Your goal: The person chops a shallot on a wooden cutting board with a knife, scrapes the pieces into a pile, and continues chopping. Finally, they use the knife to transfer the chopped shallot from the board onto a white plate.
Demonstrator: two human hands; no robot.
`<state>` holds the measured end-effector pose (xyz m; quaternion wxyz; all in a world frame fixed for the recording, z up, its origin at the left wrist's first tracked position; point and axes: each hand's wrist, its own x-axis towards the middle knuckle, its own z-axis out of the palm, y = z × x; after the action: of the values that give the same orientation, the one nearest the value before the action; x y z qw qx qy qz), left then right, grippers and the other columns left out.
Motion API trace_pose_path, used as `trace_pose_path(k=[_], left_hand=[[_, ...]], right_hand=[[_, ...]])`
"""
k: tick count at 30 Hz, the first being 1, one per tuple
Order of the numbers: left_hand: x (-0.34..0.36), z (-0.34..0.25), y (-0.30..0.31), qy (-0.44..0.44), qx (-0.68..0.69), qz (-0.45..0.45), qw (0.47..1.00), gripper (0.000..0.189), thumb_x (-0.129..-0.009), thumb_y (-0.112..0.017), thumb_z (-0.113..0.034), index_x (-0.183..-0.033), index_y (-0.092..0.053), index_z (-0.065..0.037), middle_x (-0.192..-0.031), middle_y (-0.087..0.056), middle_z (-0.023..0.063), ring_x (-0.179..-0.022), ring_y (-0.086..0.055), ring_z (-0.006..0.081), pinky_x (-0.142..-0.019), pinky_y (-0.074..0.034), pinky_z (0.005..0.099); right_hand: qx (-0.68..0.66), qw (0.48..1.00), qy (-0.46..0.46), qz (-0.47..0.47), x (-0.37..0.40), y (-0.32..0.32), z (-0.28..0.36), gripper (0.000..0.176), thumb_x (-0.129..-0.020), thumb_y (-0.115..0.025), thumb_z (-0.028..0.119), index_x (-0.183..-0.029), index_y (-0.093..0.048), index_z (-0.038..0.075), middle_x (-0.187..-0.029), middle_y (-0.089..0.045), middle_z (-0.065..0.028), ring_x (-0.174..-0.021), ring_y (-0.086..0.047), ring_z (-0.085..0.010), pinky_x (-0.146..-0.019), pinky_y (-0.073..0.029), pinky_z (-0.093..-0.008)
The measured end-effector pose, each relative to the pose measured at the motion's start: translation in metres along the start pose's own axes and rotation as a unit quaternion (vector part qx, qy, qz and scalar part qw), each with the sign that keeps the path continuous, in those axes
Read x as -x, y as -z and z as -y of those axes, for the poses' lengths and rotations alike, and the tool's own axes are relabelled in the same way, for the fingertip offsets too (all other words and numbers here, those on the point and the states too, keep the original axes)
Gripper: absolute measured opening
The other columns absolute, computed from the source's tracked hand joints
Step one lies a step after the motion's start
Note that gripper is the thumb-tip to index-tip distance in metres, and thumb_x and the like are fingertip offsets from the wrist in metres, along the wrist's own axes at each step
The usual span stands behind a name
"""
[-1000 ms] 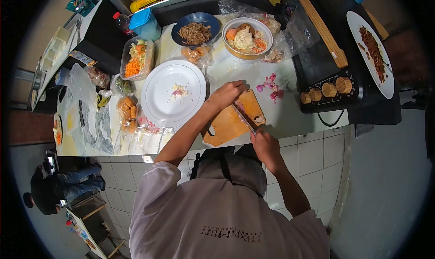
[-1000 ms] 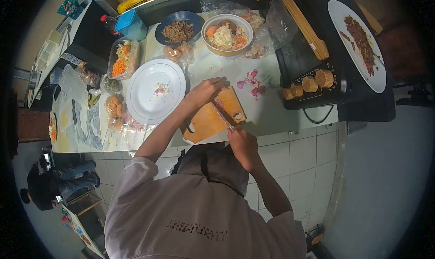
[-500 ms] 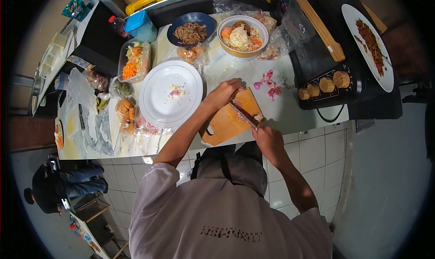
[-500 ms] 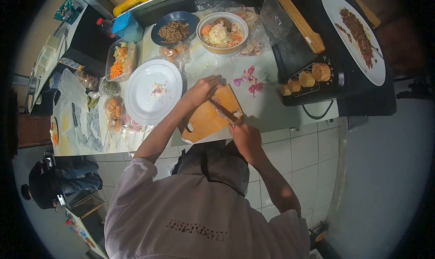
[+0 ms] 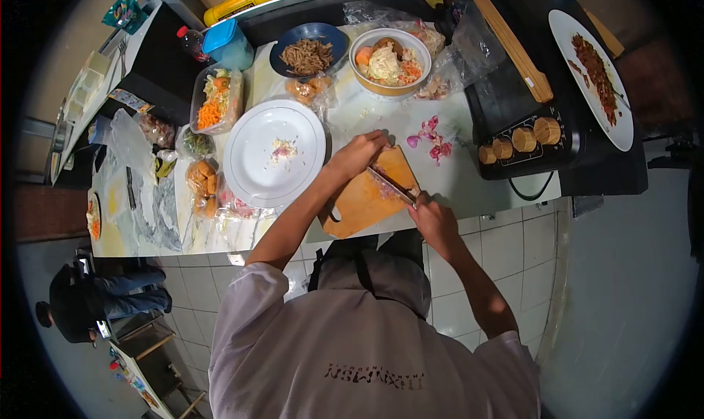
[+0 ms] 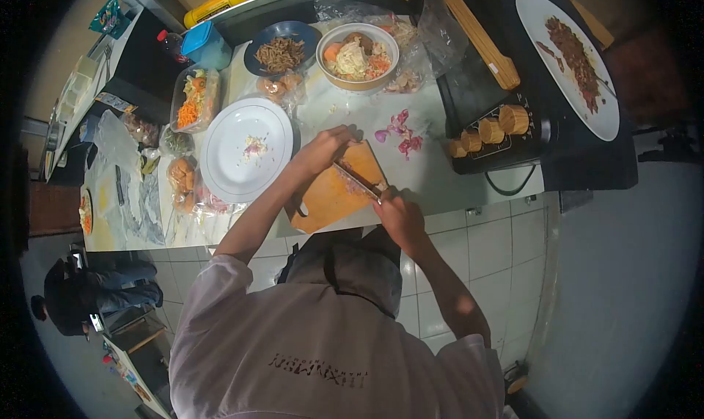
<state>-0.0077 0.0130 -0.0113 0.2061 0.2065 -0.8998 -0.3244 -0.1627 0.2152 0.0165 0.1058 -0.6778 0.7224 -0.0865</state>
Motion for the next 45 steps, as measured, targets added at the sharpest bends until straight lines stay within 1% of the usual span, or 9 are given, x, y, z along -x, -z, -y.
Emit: trace_pose_path(k=[3, 10, 14, 21, 26, 30, 33, 35, 45], left_hand=[[0.003, -0.006, 0.008, 0.018, 0.02, -0.007, 1.0, 0.017, -0.08, -0.056, 0.001, -0.097, -0.058, 0.002, -0.093, -0.058, 0.0183, -0.092, -0.058, 0.0384, -0.08, -0.047, 0.0411], [-0.003, 0.001, 0.004, 0.0, 0.005, -0.006, 1.0, 0.012, -0.089, -0.056, -0.006, -0.095, -0.058, 0.003, -0.092, -0.059, 0.0187, -0.089, -0.058, 0.0383, -0.077, -0.047, 0.0412], [-0.009, 0.001, 0.011, -0.017, 0.023, -0.044, 0.999, 0.009, -0.087, -0.058, -0.006, -0.091, -0.059, 0.002, -0.084, -0.059, 0.0181, -0.083, -0.059, 0.0378, -0.072, -0.047, 0.0422], [-0.024, 0.005, 0.021, 0.018, 0.019, -0.031, 0.999, 0.011, -0.087, -0.058, -0.004, -0.094, -0.06, 0.004, -0.088, -0.063, 0.019, -0.084, -0.061, 0.0374, -0.075, -0.048, 0.0406], [-0.016, 0.007, 0.007, 0.021, 0.01, -0.053, 0.998, 0.01, -0.088, -0.057, -0.005, -0.094, -0.059, 0.002, -0.089, -0.061, 0.0211, -0.085, -0.059, 0.0403, -0.074, -0.047, 0.0429], [-0.011, -0.005, 0.01, 0.044, 0.009, -0.041, 0.998, 0.011, -0.086, -0.057, -0.003, -0.096, -0.058, 0.002, -0.09, -0.06, 0.0215, -0.086, -0.058, 0.0421, -0.074, -0.046, 0.0446], [-0.003, -0.011, 0.007, 0.063, -0.011, -0.036, 0.997, 0.011, -0.089, -0.055, -0.008, -0.093, -0.058, 0.002, -0.089, -0.059, 0.0213, -0.083, -0.058, 0.0427, -0.073, -0.046, 0.046], [0.004, -0.013, 0.003, 0.088, -0.002, -0.039, 0.995, 0.014, -0.083, -0.054, 0.003, -0.097, -0.057, 0.002, -0.092, -0.058, 0.0215, -0.087, -0.057, 0.0436, -0.074, -0.046, 0.046], [0.014, -0.02, 0.006, 0.085, 0.022, -0.097, 0.991, 0.008, -0.088, -0.056, -0.005, -0.09, -0.058, 0.002, -0.083, -0.058, 0.021, -0.078, -0.058, 0.0424, -0.068, -0.047, 0.0443]], right_hand=[[0.021, 0.997, -0.006, 0.068, -0.01, 0.011, -0.004, 0.032, -0.088, -0.061, 0.033, -0.085, -0.057, 0.002, -0.065, -0.06, -0.0135, -0.066, -0.065, -0.0322, -0.058, -0.053, -0.0419], [0.002, 0.999, 0.025, 0.025, -0.017, 0.006, -0.014, 0.034, -0.088, -0.06, 0.036, -0.085, -0.058, 0.002, -0.065, -0.06, -0.0146, -0.066, -0.064, -0.0318, -0.059, -0.053, -0.0397], [0.029, 0.998, 0.033, 0.036, -0.025, 0.025, -0.014, 0.034, -0.092, -0.054, 0.037, -0.083, -0.06, 0.004, -0.065, -0.06, -0.0131, -0.065, -0.063, -0.0311, -0.061, -0.052, -0.0396], [0.029, 0.999, 0.024, 0.031, -0.04, 0.022, -0.023, 0.034, -0.091, -0.055, 0.039, -0.079, -0.061, 0.007, -0.064, -0.059, -0.0096, -0.063, -0.062, -0.0276, -0.061, -0.051, -0.0378], [0.086, 0.987, 0.11, -0.078, -0.038, -0.003, -0.037, 0.032, -0.087, -0.061, 0.038, -0.077, -0.061, 0.008, -0.063, -0.057, -0.0073, -0.065, -0.06, -0.0245, -0.057, -0.051, -0.0357], [0.061, 0.994, 0.086, -0.03, -0.037, 0.005, -0.036, 0.034, -0.087, -0.061, 0.038, -0.075, -0.059, 0.006, -0.065, -0.057, -0.0079, -0.066, -0.061, -0.0255, -0.056, -0.052, -0.0351], [-0.002, 0.996, 0.093, -0.004, -0.034, 0.006, -0.041, 0.033, -0.088, -0.062, 0.034, -0.077, -0.054, 0.004, -0.058, -0.056, -0.0129, -0.061, -0.061, -0.0319, -0.056, -0.051, -0.0407], [-0.007, 0.993, 0.114, -0.017, -0.032, 0.003, -0.043, 0.033, -0.087, -0.062, 0.033, -0.077, -0.054, 0.003, -0.057, -0.056, -0.0138, -0.061, -0.061, -0.0336, -0.055, -0.051, -0.0411], [0.009, 0.995, 0.1, 0.014, -0.034, 0.03, -0.031, 0.034, -0.09, -0.058, 0.04, -0.08, -0.062, 0.007, -0.056, -0.056, -0.0096, -0.052, -0.06, -0.0298, -0.052, -0.05, -0.0399]])
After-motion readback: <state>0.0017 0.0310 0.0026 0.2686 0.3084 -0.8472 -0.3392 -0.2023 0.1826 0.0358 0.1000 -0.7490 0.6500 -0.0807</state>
